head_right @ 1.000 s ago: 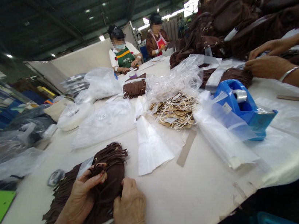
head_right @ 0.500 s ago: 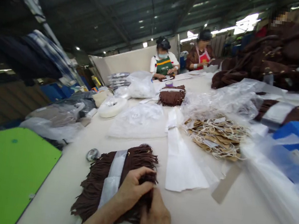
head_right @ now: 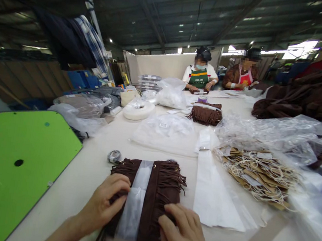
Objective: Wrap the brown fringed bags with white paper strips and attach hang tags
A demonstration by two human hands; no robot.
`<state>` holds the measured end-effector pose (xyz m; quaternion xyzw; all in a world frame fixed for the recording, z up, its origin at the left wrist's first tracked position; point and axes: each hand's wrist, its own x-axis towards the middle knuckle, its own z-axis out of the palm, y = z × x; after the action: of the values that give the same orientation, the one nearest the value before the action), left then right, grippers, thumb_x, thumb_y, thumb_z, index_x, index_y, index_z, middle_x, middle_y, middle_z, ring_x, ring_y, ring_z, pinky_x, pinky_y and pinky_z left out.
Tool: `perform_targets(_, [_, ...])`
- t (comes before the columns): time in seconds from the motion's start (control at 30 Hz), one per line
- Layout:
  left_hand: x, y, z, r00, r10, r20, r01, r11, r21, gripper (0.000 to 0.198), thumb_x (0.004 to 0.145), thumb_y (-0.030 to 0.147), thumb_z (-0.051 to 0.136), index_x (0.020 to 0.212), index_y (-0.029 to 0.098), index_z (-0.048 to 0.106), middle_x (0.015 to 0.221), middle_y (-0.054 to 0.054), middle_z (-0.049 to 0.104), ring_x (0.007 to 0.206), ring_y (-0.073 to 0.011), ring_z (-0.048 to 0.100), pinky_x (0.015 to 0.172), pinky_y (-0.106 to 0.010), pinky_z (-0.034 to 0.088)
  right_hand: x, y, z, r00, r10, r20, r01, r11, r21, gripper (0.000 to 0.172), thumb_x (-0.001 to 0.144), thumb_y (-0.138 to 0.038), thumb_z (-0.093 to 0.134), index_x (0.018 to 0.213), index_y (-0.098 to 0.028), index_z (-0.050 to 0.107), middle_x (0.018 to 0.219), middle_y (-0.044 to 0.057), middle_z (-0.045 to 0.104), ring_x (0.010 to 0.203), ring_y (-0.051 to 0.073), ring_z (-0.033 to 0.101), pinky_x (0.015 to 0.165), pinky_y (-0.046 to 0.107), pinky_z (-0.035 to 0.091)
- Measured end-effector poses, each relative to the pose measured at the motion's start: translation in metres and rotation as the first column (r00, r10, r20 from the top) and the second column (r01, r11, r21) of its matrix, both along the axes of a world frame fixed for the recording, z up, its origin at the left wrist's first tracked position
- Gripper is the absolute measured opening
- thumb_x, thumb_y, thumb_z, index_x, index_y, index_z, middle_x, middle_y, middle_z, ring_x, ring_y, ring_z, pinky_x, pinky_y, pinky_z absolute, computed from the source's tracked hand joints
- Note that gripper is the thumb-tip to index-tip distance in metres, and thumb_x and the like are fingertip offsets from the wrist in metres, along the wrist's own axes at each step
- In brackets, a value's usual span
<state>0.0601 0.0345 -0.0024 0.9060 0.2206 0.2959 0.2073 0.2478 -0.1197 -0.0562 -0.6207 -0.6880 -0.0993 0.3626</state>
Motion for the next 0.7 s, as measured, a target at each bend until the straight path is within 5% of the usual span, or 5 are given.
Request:
perform_targets(0.1, [-0.038,0.030,-0.011,0.979,-0.022,-0.201,0.020,1.000,-0.013,0.011,0.073,0.010,0.045,0.075,0.019,0.051,0.087,-0.003,0.058,0.087,-0.0198,0.053,0.079,-0.036,0.035,0.009,0.036,0.030,0.976,0.214,0.046,-0.199,0.956,-0.217,0.016,0.082,-0.014,0.049,0.089,-0.023,0.060,0.101,0.006,0.062,0.097,0.019,0.057,0.083,0.035,0.048])
perform_targets(0.23, [-0.067,0.041,-0.021,0.934,-0.090,-0.345,0.103,0.994,0.020,0.009,0.077,0.017,0.049,0.068,0.018,0.049,0.082,-0.001,0.056,0.083,-0.0179,0.050,0.075,-0.035,0.030,0.034,0.045,0.037,0.938,0.325,0.123,-0.245,0.869,-0.431,0.020,0.088,-0.026,0.050,0.070,-0.022,0.055,0.081,0.002,0.061,0.077,0.016,0.058,0.071,0.033,0.048])
perform_targets(0.43, [-0.110,0.051,-0.019,0.917,0.061,-0.394,-0.024,0.995,0.099,0.029,0.084,0.028,0.050,0.059,0.017,0.044,0.073,-0.002,0.054,0.073,-0.0173,0.048,0.069,-0.033,0.030,0.085,0.019,0.025,0.944,0.282,0.170,-0.196,0.896,-0.399,0.017,0.087,-0.034,0.052,0.074,-0.029,0.063,0.081,0.003,0.065,0.072,0.017,0.062,0.063,0.029,0.050])
perform_targets(0.57, [-0.083,0.052,-0.013,0.980,0.056,-0.193,-0.049,0.998,0.043,0.012,0.085,0.019,0.045,0.091,0.018,0.055,0.097,-0.006,0.060,0.095,-0.0196,0.051,0.083,-0.033,0.035,0.069,0.041,0.027,0.960,0.180,0.215,-0.136,0.969,-0.205,0.015,0.085,-0.035,0.053,0.094,-0.028,0.063,0.099,0.006,0.065,0.090,0.020,0.062,0.073,0.030,0.051])
perform_targets(0.7, [-0.034,0.059,-0.016,0.936,-0.063,-0.347,0.107,0.988,0.108,0.014,0.079,0.018,0.058,0.093,0.022,0.059,0.104,-0.001,0.061,0.099,-0.0180,0.051,0.086,-0.033,0.032,0.035,0.080,0.033,0.943,0.259,0.207,-0.183,0.928,-0.326,0.016,0.089,-0.030,0.047,0.097,-0.026,0.060,0.109,0.004,0.062,0.104,0.018,0.056,0.088,0.033,0.046])
